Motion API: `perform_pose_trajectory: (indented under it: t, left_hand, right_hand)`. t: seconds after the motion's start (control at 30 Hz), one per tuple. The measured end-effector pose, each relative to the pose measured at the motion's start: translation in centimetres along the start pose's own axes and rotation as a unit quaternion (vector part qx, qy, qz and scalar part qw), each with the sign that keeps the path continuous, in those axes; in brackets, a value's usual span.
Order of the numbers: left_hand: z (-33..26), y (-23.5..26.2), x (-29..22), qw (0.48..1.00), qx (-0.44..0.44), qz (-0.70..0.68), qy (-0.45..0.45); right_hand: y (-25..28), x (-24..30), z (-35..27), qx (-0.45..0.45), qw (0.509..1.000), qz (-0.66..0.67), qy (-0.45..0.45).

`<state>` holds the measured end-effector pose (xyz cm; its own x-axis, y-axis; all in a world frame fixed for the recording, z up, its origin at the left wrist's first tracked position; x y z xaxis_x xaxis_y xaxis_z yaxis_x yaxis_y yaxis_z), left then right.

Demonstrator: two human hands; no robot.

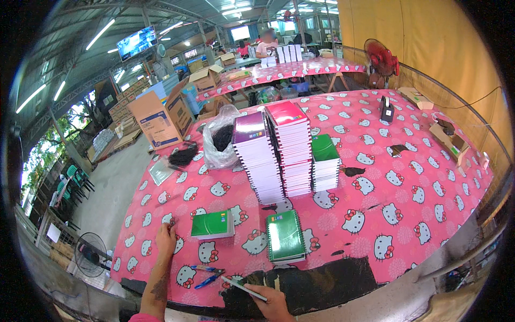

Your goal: The person trims the excess plastic spiral from green notebooks using pliers and stacks them on a table.

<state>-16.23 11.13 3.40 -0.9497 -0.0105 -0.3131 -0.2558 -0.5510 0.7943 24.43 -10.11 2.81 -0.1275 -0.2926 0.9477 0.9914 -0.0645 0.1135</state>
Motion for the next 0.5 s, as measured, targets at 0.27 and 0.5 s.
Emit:
perform_pose_trajectory:
  t: [0.27, 0.5]
  left_hand:
    - [-0.1, -0.6, 0.3, 0.999, -0.002, 0.034, -0.022]
    - [0.0, -0.1, 0.1, 0.999, -0.019, 0.008, -0.036]
  right_hand:
    - [0.5, 2.0, 0.4, 0.018, 0.99, -0.079, 0.119]
    - [0.0, 1.9, 0.4, 0.015, 0.995, -0.074, 0.068]
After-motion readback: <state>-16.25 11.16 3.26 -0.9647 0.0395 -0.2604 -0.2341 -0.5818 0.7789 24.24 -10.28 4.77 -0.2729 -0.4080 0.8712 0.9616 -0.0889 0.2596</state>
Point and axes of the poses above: each hand's wrist, its own z-axis towards the middle knuckle, its own y-axis out of the back of the hand, x = y × z, the point moved 9 cm from there along z, towards the middle knuckle, and after that the axes turned 6 degrees about y, right-handed, at the moved point
